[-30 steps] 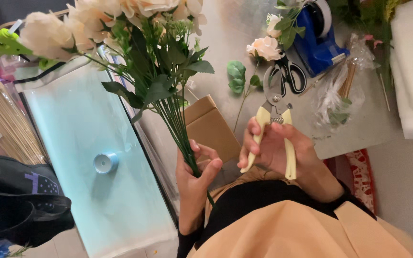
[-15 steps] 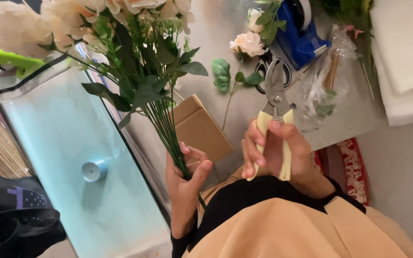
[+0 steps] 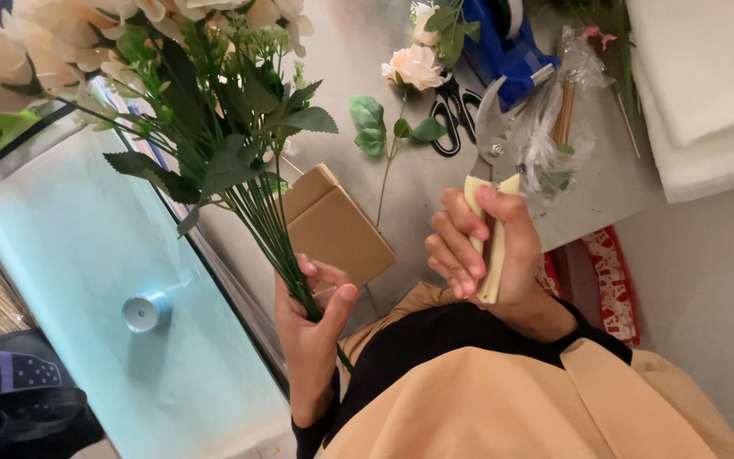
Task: The person trims the stems of several artificial flowers using shears and then places them into a large, multi-colored floral arrangement on the table.
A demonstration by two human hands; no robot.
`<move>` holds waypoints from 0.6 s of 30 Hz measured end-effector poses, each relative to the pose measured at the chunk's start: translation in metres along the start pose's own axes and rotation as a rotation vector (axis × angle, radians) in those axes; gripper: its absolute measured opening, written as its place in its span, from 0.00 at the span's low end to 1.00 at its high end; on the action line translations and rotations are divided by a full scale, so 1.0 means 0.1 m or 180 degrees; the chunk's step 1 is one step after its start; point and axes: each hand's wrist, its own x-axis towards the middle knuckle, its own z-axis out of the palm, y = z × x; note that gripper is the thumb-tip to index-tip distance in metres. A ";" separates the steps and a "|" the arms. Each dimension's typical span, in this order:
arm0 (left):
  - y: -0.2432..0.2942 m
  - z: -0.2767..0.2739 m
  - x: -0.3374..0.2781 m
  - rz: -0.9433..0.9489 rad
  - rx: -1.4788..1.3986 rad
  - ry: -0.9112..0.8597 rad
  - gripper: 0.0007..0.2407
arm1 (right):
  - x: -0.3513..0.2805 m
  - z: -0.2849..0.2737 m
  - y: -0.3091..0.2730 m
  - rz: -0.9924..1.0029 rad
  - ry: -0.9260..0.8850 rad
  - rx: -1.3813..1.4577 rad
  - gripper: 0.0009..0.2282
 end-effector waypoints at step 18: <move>0.17 0.12 0.06 0.0154 0.0472 -0.0020 0.21 | 0.02 -0.08 0.09 0.0412 0.0232 -0.2047 0.09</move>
